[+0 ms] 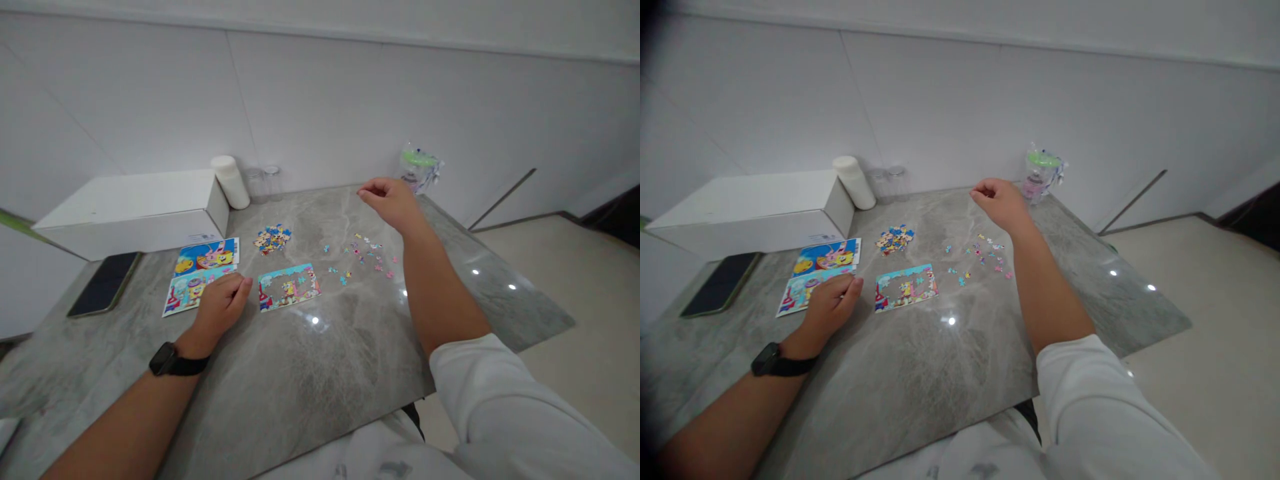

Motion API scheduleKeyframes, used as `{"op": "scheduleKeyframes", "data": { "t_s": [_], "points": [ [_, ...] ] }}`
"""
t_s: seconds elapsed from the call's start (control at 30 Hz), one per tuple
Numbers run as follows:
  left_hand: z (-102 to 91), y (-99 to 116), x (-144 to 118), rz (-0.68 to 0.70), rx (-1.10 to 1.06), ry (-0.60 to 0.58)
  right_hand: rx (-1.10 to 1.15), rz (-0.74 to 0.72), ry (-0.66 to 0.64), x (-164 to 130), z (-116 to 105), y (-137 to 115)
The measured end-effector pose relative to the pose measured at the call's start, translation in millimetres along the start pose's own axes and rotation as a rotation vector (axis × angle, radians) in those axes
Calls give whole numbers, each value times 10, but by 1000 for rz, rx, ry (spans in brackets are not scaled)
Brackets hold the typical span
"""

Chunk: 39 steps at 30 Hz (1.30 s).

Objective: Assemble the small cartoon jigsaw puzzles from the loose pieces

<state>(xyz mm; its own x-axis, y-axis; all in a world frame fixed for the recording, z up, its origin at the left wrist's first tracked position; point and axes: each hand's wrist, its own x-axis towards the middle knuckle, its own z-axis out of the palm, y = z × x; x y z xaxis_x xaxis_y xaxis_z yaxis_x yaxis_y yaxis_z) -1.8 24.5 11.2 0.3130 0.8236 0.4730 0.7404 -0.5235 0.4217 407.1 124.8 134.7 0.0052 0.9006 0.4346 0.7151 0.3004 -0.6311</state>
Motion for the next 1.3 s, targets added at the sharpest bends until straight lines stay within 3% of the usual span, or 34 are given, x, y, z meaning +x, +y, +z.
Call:
{"op": "scheduleKeyframes", "data": {
  "t_s": [0.3, 0.53, 0.9, 1.3],
  "points": [
    [-2, 30, 19, -13, -7, -41, -394, 126, -289, 68, -96, 412],
    [-4, 36, 19, -18, -4, -101, -644, 277, -509, 134, 112, 726],
    [16, 17, 22, -19, -18, -126, -714, 273, -554, 49, 694, 929],
    [7, 31, 20, 12, -28, -139, -697, 205, -668, 55, 879, 909]
  ]
}}
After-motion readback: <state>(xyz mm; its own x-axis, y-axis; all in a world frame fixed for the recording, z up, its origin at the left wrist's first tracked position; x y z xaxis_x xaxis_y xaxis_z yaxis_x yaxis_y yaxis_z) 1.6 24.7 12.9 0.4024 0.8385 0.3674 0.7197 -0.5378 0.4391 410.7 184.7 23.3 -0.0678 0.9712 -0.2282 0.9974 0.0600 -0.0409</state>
